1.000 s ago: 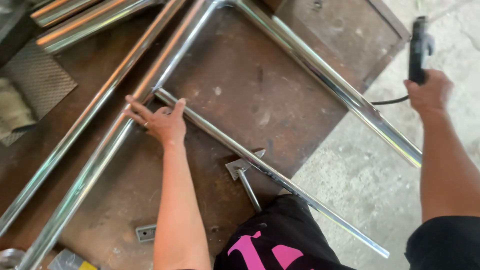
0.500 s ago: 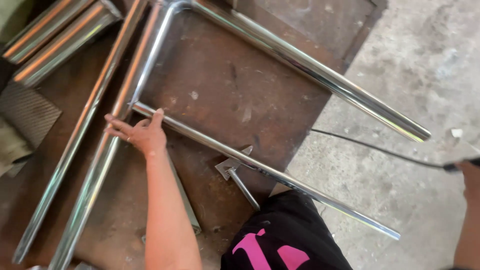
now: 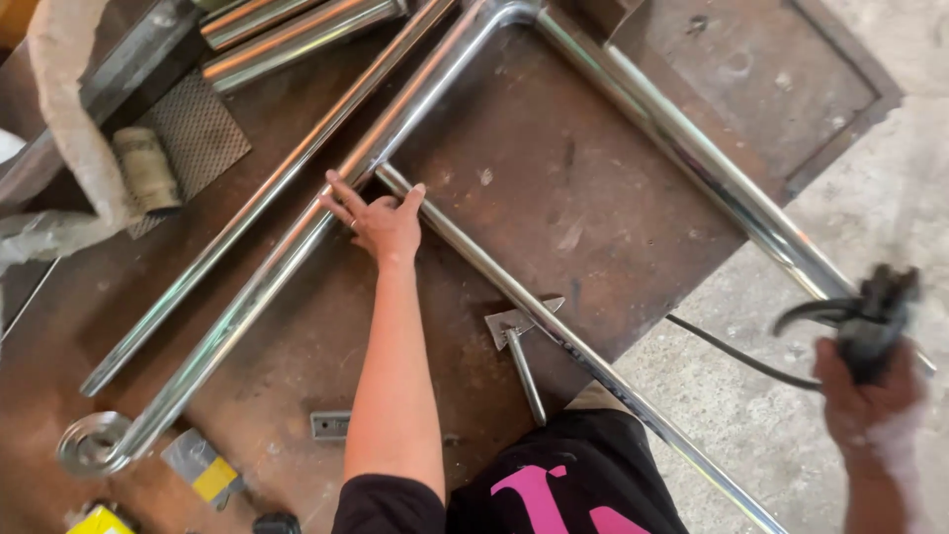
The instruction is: The person measures a stainless steel tube with a tape measure, marks it, and positions tubes on a workbench. They align the tubes with a square, hold a filler rod at the joint, and tack weld the joints using an arc welding torch, producing sparks and smoke.
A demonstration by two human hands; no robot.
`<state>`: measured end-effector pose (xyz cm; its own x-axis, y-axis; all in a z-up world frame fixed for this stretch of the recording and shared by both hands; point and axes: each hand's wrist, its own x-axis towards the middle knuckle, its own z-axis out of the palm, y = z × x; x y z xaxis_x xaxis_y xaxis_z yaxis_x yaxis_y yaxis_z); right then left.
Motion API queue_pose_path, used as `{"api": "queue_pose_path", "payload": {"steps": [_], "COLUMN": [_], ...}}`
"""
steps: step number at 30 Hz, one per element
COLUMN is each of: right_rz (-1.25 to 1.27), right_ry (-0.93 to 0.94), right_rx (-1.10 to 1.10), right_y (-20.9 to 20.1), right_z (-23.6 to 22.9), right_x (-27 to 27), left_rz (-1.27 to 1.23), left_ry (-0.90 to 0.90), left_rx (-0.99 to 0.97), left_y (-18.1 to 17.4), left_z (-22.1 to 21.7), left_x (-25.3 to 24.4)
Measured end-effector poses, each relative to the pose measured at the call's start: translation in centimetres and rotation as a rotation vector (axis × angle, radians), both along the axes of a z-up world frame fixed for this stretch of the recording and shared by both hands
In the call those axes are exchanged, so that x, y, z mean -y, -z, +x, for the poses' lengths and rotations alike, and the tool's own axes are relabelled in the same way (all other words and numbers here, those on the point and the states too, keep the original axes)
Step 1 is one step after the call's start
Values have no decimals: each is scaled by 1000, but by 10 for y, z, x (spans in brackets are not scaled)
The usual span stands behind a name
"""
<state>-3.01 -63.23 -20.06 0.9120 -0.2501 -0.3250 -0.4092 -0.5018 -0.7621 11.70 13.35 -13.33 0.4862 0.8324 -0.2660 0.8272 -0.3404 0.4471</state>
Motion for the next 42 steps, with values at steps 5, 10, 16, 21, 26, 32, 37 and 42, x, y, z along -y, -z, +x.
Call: {"api": "queue_pose_path", "payload": {"steps": [5,10,16,21,26,32,37,42], "right_rz": [-34,-67,-43,4,50,92,78,89], "right_ry": [7,13,282,361,378,385,348,367], "right_rx": [58,104,1,-46,-59,-44,-33,-30], "right_y": [-97,-160,-172,-151,-138,-144,-145,-138], "right_z": [72,129,140,151,161,173,172,174], "right_x": [-190,-281,-249,-234,-227,-233,-239,-231], "left_rz": [-10,-13,-30,-33,-43,32,23,19], "left_ry": [51,106,102,96,93,126,120,115], "left_rx": [-26,-60,-50,-45,-41,-26,-54,-45], "left_y": [6,13,12,8,16,25,24,23], "left_z": [6,13,13,13,11,8,9,10], "left_x": [4,9,10,14,9,4,4,6]}}
